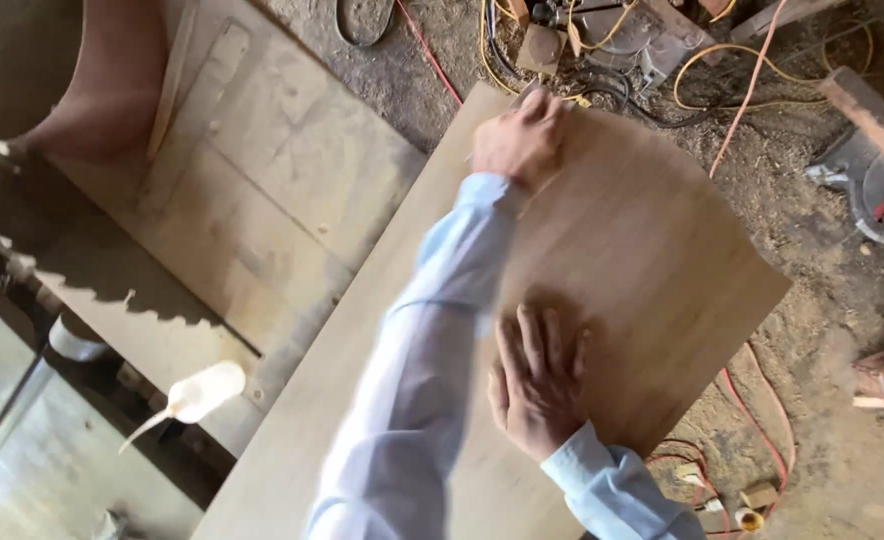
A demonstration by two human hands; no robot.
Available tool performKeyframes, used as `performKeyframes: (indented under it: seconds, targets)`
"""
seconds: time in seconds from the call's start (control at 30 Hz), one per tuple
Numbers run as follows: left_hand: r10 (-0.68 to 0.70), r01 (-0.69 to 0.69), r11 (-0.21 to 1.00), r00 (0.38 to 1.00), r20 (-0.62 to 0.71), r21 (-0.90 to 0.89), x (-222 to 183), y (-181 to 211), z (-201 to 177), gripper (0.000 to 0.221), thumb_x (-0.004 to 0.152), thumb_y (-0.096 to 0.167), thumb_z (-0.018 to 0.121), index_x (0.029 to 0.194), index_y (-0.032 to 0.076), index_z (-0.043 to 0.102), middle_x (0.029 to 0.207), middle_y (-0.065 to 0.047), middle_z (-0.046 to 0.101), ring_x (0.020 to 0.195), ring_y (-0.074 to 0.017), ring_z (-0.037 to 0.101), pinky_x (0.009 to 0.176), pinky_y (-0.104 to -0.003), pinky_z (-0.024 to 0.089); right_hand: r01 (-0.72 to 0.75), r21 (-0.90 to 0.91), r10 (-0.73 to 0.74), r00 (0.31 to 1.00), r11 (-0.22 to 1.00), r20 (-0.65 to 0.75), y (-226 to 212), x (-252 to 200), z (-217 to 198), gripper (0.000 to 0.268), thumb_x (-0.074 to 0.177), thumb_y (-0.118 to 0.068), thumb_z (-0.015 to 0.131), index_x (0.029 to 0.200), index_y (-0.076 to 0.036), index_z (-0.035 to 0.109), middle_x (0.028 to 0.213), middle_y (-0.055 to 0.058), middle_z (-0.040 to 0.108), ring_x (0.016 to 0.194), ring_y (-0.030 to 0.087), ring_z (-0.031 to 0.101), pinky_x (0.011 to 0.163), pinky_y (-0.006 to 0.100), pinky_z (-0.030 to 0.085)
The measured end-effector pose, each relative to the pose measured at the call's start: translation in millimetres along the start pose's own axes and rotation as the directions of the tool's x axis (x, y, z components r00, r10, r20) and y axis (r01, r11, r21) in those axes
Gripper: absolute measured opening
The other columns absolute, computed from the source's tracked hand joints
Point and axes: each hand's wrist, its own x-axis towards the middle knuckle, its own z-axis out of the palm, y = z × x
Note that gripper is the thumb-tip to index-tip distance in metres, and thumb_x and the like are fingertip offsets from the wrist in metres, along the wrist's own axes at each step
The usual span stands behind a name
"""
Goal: Sanding both sides of a wooden cabinet panel using a power sander at a workbench.
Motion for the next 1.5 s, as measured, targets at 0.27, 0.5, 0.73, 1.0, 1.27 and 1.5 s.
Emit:
performKeyframes:
  seconds: [0.27, 0.5, 0.73, 1.0, 1.27, 1.5]
  targets:
    - [0.709, -0.429, 0.271, 0.695, 0.123, 0.862, -248, -234, 49, 0.077, 0.087, 0.017, 0.05, 0.163, 0.024, 0.037, 0.167, -0.001, 0.037, 0.147, -0.0144, 0.045, 0.097, -0.026, 0.051, 0.042, 0.064, -0.03, 0.983, 0.997, -0.18, 7, 0, 19, 0.061, 0.101, -0.041, 0.045, 0.152, -0.007, 0.049, 0.161, 0.015, 0.042, 0.148, 0.042, 0.039, 0.119, 0.069, 0.025]
    - [0.721, -0.497, 0.568, 0.684, -0.106, 0.656, -579, -323, -28, 0.028, 0.102, 0.004, 0.046, 0.12, -0.001, 0.067, 0.129, -0.015, 0.068, 0.114, -0.0339, 0.071, 0.042, -0.03, 0.043, 0.021, 0.093, -0.003, 0.983, 0.995, -0.181, -5, 0, 17, 0.065, 0.094, -0.031, 0.063, 0.15, -0.003, 0.049, 0.163, 0.017, 0.037, 0.15, 0.042, 0.034, 0.118, 0.072, 0.023]
    - [0.667, -0.38, 0.52, 0.741, -0.085, 0.765, -353, -197, 3, 0.042, 0.102, 0.029, 0.05, 0.136, 0.009, 0.064, 0.121, -0.007, 0.06, 0.102, -0.019, 0.061, 0.078, -0.028, 0.049, 0.051, 0.272, 0.02, 0.968, 0.961, -0.251, -3, -2, 5, 0.031, 0.095, -0.027, 0.059, 0.12, -0.008, 0.056, 0.143, 0.017, 0.048, 0.136, 0.043, 0.046, 0.114, 0.066, 0.03]
    - [0.654, -0.513, 0.7, 0.74, -0.158, 0.498, -48, 5, 35, 0.039, 0.107, 0.04, 0.052, 0.138, 0.018, 0.059, 0.152, -0.007, 0.053, 0.067, -0.0324, 0.073, 0.043, -0.05, 0.057, 0.147, 0.436, 0.003, 0.946, 0.888, -0.325, 9, -8, 9, 0.009, 0.091, -0.005, 0.054, 0.097, -0.001, 0.05, 0.115, 0.022, 0.044, 0.123, 0.049, 0.05, 0.112, 0.069, 0.038]
    - [0.707, -0.621, 0.647, 0.706, -0.042, 0.442, -393, -237, 44, 0.05, 0.108, 0.019, 0.04, 0.154, 0.001, 0.044, 0.16, -0.016, 0.045, 0.144, -0.0353, 0.05, 0.102, -0.049, 0.052, 0.257, 0.375, -0.108, 0.921, 0.891, -0.375, 28, 9, -12, 0.013, 0.085, -0.004, 0.056, 0.094, -0.004, 0.047, 0.104, 0.019, 0.048, 0.103, 0.04, 0.048, 0.09, 0.053, 0.042]
    - [0.41, -0.181, 0.822, 0.846, -0.34, 0.54, -643, -339, 41, 0.037, 0.083, 0.01, 0.061, 0.115, 0.027, 0.071, 0.071, 0.007, 0.063, 0.048, -0.0136, 0.059, 0.05, -0.028, 0.047, -0.543, 0.266, 0.589, 0.796, 0.797, -0.138, 218, 51, -48, 0.07, 0.085, -0.041, 0.073, 0.144, -0.007, 0.055, 0.159, 0.035, 0.019, 0.146, 0.061, 0.015, 0.107, 0.083, 0.001]
